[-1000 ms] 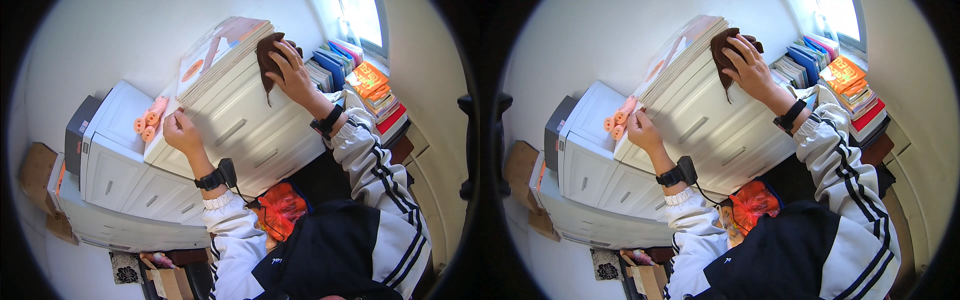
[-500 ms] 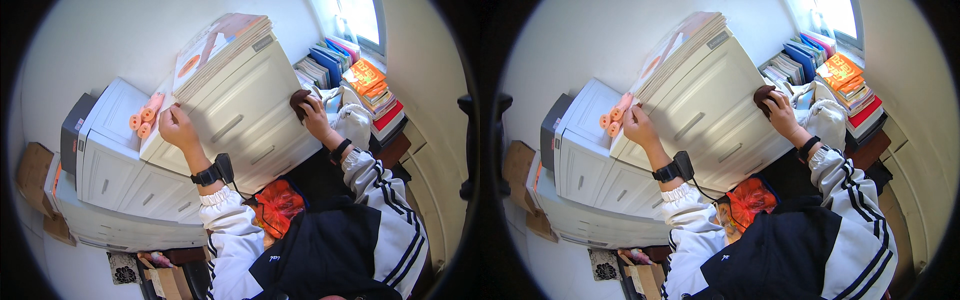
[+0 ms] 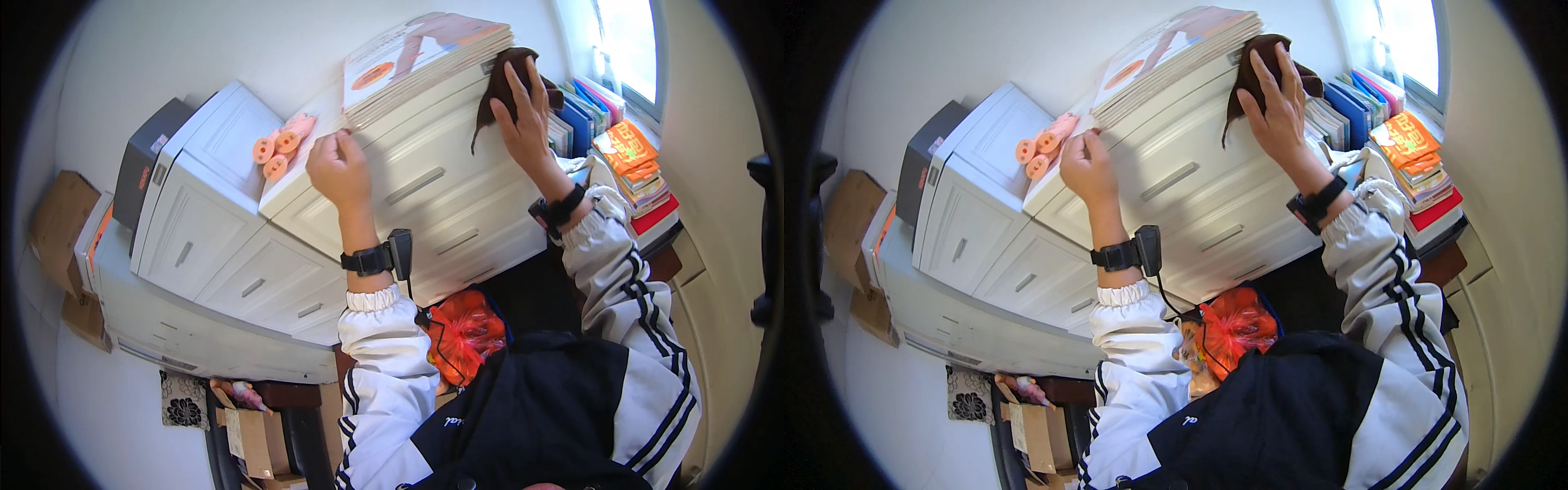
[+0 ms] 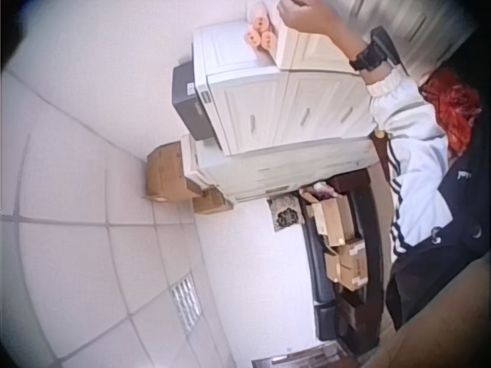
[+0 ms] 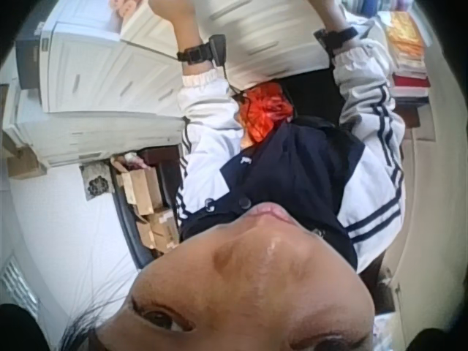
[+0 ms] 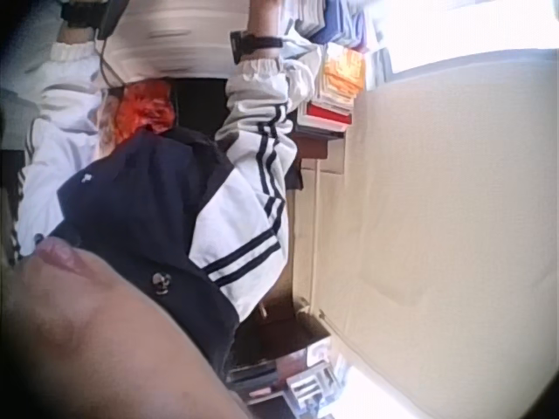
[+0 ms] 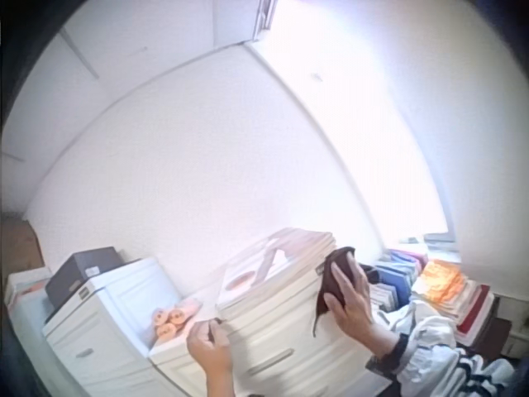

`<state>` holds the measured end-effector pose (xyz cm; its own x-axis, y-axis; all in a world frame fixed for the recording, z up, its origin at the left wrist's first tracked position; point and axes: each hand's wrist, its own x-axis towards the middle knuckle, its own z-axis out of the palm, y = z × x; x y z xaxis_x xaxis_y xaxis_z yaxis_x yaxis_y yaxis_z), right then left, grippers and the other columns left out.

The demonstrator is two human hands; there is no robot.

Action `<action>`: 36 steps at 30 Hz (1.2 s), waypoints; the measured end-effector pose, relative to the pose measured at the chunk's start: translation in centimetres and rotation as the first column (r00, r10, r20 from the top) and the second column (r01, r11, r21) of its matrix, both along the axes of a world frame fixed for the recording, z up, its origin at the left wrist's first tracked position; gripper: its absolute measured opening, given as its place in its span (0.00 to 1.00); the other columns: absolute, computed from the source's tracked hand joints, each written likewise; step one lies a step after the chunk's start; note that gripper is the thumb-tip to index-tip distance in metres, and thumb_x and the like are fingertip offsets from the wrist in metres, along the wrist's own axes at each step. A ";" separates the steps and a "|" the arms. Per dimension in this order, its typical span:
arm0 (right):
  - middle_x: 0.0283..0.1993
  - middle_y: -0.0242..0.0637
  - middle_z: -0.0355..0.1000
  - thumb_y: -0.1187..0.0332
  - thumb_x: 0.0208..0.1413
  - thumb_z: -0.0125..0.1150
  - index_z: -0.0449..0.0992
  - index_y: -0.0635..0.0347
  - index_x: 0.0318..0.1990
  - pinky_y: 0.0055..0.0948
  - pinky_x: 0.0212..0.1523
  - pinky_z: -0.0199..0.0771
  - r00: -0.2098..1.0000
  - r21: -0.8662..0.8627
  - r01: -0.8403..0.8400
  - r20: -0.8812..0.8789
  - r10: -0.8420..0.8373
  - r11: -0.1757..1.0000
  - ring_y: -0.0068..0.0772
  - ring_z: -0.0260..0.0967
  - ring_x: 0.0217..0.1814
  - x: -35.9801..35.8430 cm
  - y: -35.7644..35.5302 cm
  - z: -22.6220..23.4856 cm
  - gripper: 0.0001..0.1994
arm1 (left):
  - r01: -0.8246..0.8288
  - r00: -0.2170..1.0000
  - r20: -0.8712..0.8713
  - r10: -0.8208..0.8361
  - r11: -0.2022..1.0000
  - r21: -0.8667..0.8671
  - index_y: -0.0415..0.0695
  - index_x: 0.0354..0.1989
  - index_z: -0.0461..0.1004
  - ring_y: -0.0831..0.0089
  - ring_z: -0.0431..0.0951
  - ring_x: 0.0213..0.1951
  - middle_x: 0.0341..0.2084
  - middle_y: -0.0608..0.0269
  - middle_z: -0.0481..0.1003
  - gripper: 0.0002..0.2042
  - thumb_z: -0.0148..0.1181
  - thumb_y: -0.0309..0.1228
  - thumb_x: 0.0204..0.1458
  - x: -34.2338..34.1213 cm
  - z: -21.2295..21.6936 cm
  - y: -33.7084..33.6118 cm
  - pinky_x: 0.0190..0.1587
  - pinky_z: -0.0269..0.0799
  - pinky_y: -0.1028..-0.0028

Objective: The person wipes a white cabinet with a cloth, moves books and a tote bag aside, then wipes the cabinet and table surface. They handle plastic bags of fruit and place them on the table.

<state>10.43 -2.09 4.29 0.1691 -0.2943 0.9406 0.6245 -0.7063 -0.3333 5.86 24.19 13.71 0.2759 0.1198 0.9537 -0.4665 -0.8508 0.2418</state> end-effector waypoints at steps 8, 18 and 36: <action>0.76 0.53 0.39 0.70 0.62 0.53 0.56 0.45 0.71 0.53 0.69 0.45 0.992 0.067 0.118 -0.041 -0.116 0.991 0.59 0.38 0.76 1.3 4.7 0.6 0.29 | 0.210 0.958 -0.182 -0.220 0.975 -0.073 0.36 0.44 0.78 0.60 0.79 0.46 0.43 0.49 0.79 0.14 0.51 0.32 0.59 -3.4 1.6 5.0 0.51 0.70 0.69; 0.74 0.51 0.44 0.73 0.59 0.53 0.58 0.46 0.70 0.52 0.68 0.49 0.997 -0.138 0.019 -0.071 -0.029 0.990 0.58 0.44 0.73 -2.1 13.6 0.4 0.30 | 0.146 0.954 -0.197 -0.225 0.925 -0.351 0.36 0.45 0.77 0.68 0.79 0.45 0.43 0.52 0.80 0.14 0.48 0.29 0.59 -6.6 2.5 15.4 0.50 0.69 0.73; 0.75 0.40 0.48 0.78 0.49 0.51 0.63 0.45 0.68 0.47 0.55 0.67 0.993 -0.441 -0.071 -0.118 0.021 0.895 0.45 0.50 0.73 -6.5 24.1 1.7 0.34 | 0.006 0.786 -0.616 -0.060 0.996 -0.089 0.36 0.39 0.77 0.74 0.81 0.39 0.32 0.57 0.82 0.13 0.46 0.30 0.59 -7.4 6.3 17.0 0.40 0.69 0.75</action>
